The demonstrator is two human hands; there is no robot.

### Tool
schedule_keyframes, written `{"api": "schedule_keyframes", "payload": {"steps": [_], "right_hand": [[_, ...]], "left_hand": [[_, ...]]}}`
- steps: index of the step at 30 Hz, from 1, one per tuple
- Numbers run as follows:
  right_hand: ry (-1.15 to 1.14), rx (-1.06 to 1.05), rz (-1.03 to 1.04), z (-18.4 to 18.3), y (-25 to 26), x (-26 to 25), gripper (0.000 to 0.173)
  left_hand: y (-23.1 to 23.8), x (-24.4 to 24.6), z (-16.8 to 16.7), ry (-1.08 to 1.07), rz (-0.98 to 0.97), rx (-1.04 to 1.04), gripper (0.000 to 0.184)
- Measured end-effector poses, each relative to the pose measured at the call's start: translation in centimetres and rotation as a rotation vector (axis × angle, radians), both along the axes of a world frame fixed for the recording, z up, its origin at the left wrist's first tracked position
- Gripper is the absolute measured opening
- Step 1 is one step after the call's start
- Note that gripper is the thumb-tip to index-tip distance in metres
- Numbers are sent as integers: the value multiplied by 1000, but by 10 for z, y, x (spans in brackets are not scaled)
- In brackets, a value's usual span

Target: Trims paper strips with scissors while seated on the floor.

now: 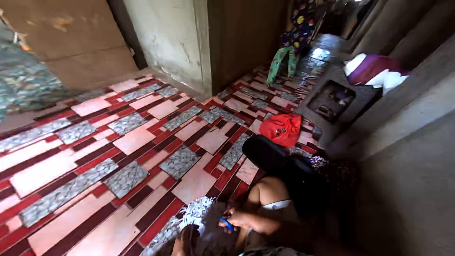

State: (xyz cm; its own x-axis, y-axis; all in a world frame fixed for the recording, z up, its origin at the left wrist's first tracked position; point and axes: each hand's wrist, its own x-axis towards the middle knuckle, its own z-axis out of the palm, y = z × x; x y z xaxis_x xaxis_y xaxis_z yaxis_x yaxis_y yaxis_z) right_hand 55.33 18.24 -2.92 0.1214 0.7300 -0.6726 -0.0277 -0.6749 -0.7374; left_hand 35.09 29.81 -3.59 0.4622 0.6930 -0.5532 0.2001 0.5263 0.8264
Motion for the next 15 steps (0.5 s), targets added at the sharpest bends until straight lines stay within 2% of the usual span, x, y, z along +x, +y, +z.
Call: {"api": "schedule_keyframes", "payload": {"steps": [3, 9, 15], "right_hand": [[-35, 6, -24, 9, -2, -2, 36], [3, 13, -30, 2, 1, -2, 33], [-26, 3, -26, 0, 0, -6, 37]], "left_hand": [[3, 3, 2, 35, 16, -70, 48], [4, -5, -4, 92, -97, 63, 27], [5, -11, -1, 125, -209, 242, 29]]}}
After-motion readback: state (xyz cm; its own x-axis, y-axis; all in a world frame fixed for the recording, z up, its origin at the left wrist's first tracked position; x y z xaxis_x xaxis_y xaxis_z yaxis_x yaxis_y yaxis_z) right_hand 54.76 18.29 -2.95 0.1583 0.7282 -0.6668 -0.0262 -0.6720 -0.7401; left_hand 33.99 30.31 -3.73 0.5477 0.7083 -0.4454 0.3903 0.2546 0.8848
